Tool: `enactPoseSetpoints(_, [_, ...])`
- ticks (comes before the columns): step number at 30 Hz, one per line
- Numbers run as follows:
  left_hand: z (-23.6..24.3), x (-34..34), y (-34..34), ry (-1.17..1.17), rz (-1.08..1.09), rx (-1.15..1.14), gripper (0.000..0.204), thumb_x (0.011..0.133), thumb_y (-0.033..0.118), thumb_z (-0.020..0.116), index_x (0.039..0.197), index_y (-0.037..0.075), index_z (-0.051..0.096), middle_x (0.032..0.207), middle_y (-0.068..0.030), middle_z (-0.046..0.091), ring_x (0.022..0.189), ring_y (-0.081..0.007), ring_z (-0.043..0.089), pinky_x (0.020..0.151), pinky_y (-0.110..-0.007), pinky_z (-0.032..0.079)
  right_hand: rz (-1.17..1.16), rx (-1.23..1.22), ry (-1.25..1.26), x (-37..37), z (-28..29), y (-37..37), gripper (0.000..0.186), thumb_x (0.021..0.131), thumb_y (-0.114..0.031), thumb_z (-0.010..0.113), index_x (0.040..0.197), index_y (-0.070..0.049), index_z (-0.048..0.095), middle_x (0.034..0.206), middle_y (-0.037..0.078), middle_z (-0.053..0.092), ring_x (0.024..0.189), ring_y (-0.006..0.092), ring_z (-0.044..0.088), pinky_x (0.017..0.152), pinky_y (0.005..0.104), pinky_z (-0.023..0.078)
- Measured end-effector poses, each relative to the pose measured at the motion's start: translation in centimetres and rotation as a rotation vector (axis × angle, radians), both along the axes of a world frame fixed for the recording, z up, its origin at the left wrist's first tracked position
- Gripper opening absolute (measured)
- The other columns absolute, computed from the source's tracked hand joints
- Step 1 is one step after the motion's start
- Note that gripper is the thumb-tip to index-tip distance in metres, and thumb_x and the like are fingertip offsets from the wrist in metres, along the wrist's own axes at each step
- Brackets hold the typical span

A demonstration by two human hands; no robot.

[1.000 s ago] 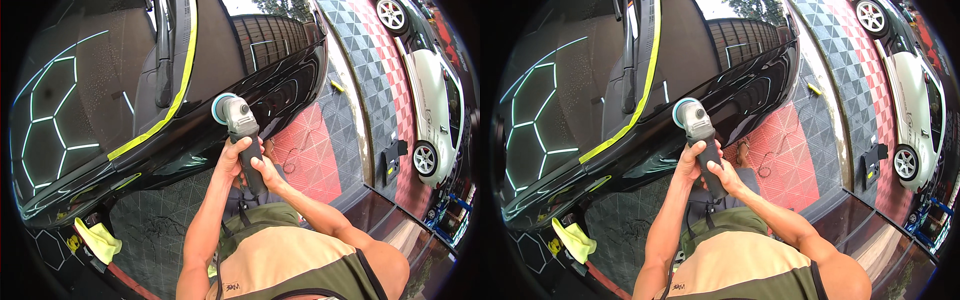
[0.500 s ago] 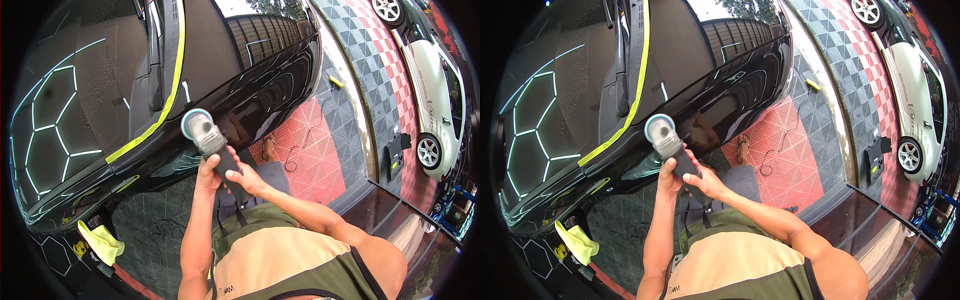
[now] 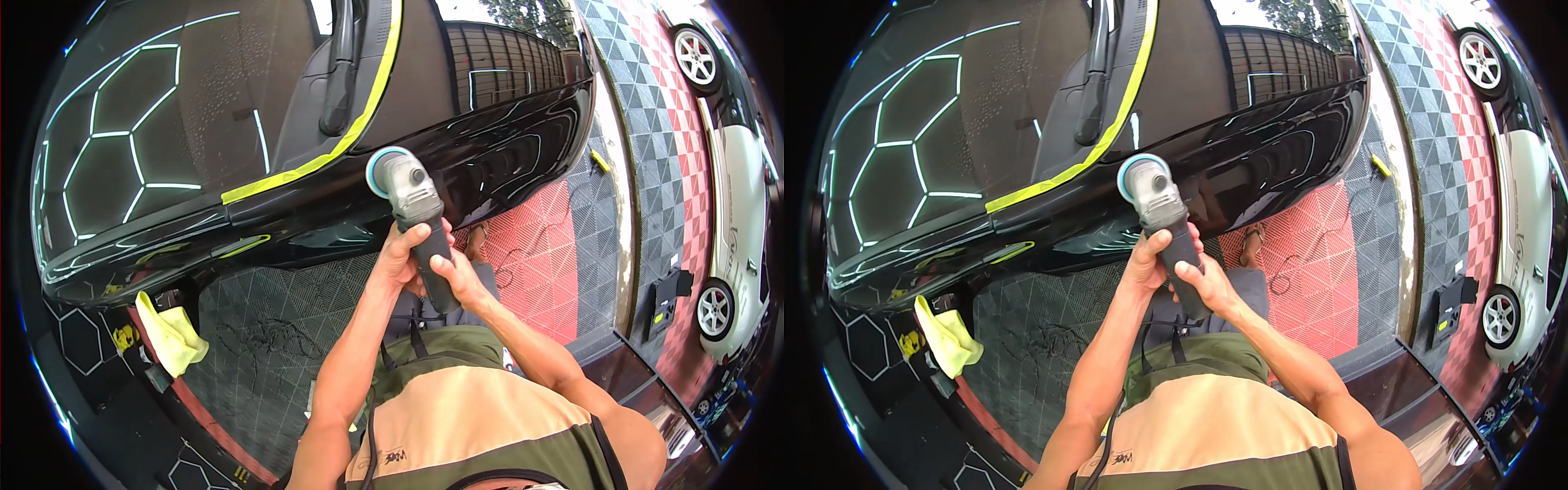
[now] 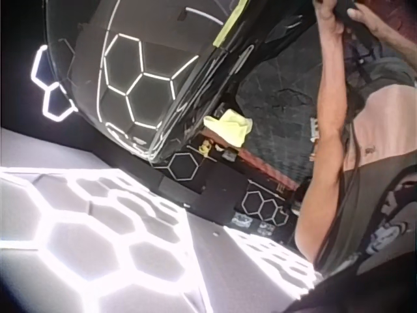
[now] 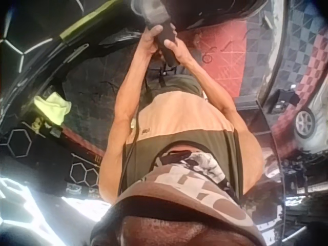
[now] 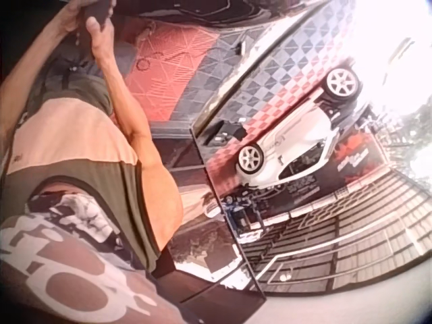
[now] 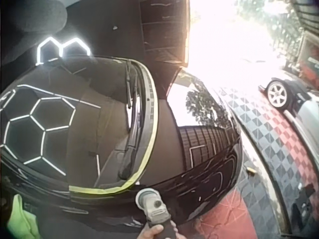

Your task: Apply polishing compound to a car panel and use a power polisher to buff the surface.

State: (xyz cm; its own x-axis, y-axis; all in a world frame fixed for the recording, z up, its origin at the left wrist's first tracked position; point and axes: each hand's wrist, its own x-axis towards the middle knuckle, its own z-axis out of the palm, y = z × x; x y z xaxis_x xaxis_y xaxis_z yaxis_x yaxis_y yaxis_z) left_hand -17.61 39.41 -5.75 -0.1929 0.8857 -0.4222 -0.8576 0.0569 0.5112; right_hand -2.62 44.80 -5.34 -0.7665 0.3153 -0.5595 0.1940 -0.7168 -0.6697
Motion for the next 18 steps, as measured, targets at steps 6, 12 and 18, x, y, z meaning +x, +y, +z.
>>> enactPoseSetpoints(6, [1.6, -2.6, -4.6, 0.013, 0.091, -0.044, 0.072, 0.074, 0.039, 0.084, 0.128, 0.003, 0.052, 0.102, -0.0139, 0.066, 0.091, -0.0275, 0.069, 0.081, -0.042, 0.059, 0.162, 0.065, -0.008, -3.3, 1.8, -2.7, 0.074, 0.084, -0.068, 0.062, 0.104, 0.003, 0.055, 0.085, 0.012, 0.065, 0.071, 0.0184, 0.067, 0.065, 0.0301, 0.056])
enactPoseSetpoints(12, [2.6, -3.2, -4.6, 0.035, 0.100, -0.068, 0.067, 0.077, 0.038, 0.082, 0.126, 0.003, 0.054, 0.100, -0.0138, 0.066, 0.088, -0.0270, 0.069, 0.078, -0.040, 0.060, 0.152, 0.029, -0.012, -3.8, 2.6, -3.1, 0.076, 0.083, -0.068, 0.063, 0.109, 0.002, 0.053, 0.085, 0.012, 0.064, 0.070, 0.0177, 0.066, 0.064, 0.0297, 0.055])
enactPoseSetpoints(18, [2.9, -3.2, -3.5, -0.019, 0.108, -0.042, 0.063, 0.078, 0.038, 0.082, 0.122, 0.002, 0.056, 0.100, -0.0148, 0.067, 0.088, -0.0263, 0.069, 0.075, -0.040, 0.061, 0.153, 0.006, -0.059, -4.1, 4.4, -1.9, 0.078, 0.082, -0.070, 0.063, 0.109, 0.002, 0.052, 0.086, 0.012, 0.064, 0.070, 0.0175, 0.066, 0.064, 0.0296, 0.055])
